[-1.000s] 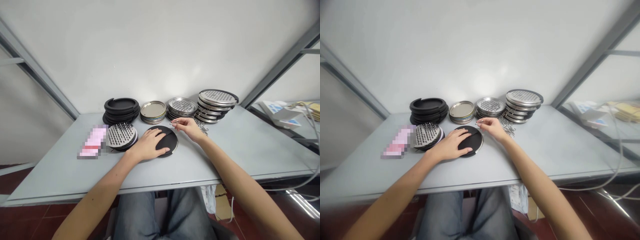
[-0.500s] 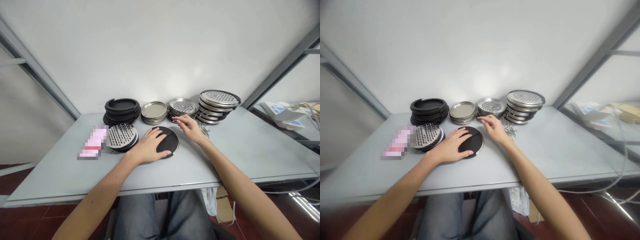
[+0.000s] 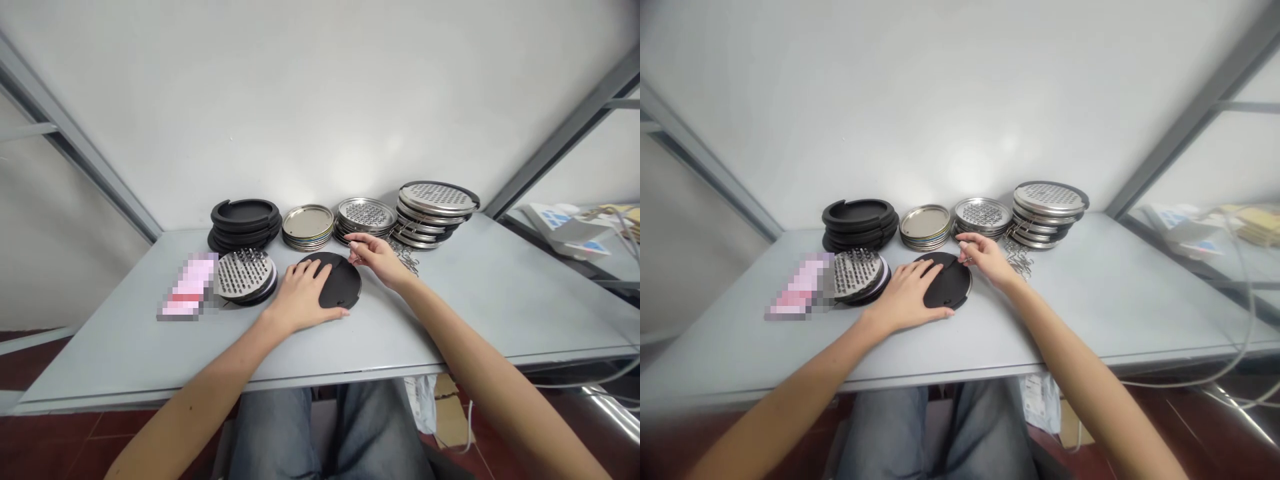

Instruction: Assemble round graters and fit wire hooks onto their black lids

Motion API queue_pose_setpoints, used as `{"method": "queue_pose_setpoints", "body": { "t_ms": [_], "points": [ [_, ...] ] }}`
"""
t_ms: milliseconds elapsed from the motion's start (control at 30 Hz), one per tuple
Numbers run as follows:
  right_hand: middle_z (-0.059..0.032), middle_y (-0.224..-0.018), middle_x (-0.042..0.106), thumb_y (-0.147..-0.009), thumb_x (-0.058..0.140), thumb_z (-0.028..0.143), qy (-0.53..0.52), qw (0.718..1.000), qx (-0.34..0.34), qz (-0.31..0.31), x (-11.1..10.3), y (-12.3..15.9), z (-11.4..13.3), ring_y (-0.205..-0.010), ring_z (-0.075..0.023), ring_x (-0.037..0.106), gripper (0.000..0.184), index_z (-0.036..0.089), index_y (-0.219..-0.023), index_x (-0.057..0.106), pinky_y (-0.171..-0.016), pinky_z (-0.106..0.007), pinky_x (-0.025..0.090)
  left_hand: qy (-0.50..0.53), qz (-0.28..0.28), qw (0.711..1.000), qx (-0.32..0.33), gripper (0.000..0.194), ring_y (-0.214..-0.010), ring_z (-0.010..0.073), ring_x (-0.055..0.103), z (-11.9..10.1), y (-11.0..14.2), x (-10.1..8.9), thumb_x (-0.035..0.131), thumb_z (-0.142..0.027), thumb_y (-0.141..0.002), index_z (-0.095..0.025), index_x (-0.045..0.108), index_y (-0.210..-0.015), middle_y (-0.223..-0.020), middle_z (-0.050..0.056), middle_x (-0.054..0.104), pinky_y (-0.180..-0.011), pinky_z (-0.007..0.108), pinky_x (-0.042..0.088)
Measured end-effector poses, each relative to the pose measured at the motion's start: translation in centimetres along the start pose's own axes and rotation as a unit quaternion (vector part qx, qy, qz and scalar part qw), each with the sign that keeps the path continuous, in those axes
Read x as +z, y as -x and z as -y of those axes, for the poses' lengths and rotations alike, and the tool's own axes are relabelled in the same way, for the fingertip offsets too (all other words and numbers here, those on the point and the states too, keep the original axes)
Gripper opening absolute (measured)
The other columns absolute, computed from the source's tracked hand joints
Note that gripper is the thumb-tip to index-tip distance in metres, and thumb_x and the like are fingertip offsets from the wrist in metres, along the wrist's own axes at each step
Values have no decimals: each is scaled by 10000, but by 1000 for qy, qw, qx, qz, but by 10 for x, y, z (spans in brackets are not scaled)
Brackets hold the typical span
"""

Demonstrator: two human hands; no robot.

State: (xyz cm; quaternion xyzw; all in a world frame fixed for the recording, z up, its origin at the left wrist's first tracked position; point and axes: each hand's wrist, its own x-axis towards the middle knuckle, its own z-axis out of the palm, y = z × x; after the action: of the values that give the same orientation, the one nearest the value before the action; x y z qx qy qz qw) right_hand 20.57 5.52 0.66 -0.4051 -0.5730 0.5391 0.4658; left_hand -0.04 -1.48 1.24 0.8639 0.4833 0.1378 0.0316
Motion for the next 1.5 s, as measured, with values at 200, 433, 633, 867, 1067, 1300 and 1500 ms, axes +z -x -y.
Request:
{"method": "queue_pose_setpoints", "body": {
  "t_ms": [200, 433, 633, 867, 1067, 1300, 1500],
  "points": [
    [-32, -725, 646, -710, 715, 461, 39, 999, 21, -22, 1, -1, 1, -550, -96, 558, 373, 145, -893, 640, -543, -246, 460, 6, -67, 997, -25, 601, -1088, 347, 506, -17, 0, 4, 500, -648, -812, -168, 606, -1158, -1195, 134, 600, -939, 497, 391],
    [-90, -921, 706, -744, 676, 390, 91, 995, -12, 36, 0, -1, -5, -722, -152, 635, 402, 151, -1067, 662, -663, -304, 513, 43, -70, 996, -42, 287, -959, 266, 595, 4, 0, -11, 500, -302, -868, -187, 640, -1090, -969, 87, 686, -845, 402, 491],
    [-125, -930, 718, -768, 658, 381, 146, 989, -37, 12, 5, -1, -11, -745, -192, 671, 337, 131, -994, 644, -697, -338, 540, 110, 72, 987, 93, 831, -1386, 310, 304, 33, 3, -20, 667, -591, -709, -187, 428, -1395, -1498, 123, 354, -1127, 453, 271],
    [-79, -951, 707, -832, 572, 320, 283, 942, -168, -65, 5, -4, -15, -827, -200, 636, 201, 183, -906, 699, -737, -336, 506, 83, 68, 994, 23, 943, -1428, 328, 190, 19, 2, -4, 530, -733, -737, -117, 360, -1430, -1529, 178, 262, -1149, 479, 200],
    [-62, -926, 710, -836, 560, 282, 299, 929, -212, -49, 10, -15, -17, -797, -184, 637, 227, 199, -992, 702, -711, -316, 499, 39, -6, 999, -8, 842, -1398, 357, 247, 3, -2, 14, 507, -666, -798, -69, 406, -1384, -1490, 219, 321, -1118, 507, 237],
    [-69, -969, 734, -820, 544, 212, 301, 936, -183, 14, 18, -40, -22, -871, -196, 674, 232, 180, -979, 709, -779, -321, 521, 66, -14, 997, 29, 630, -1376, 292, 307, 17, -1, 5, 450, -562, -893, -134, 474, -1355, -1461, 153, 399, -1120, 468, 274],
    [-66, -966, 730, -811, 529, 149, 344, 913, -214, 41, 22, -32, -22, -896, -201, 669, 239, 189, -943, 723, -792, -318, 514, 87, -73, 993, 20, 367, -1213, 244, 477, 18, -6, 7, 492, -401, -914, -170, 652, -1150, -1240, 104, 602, -1054, 426, 392]
  ]
}}
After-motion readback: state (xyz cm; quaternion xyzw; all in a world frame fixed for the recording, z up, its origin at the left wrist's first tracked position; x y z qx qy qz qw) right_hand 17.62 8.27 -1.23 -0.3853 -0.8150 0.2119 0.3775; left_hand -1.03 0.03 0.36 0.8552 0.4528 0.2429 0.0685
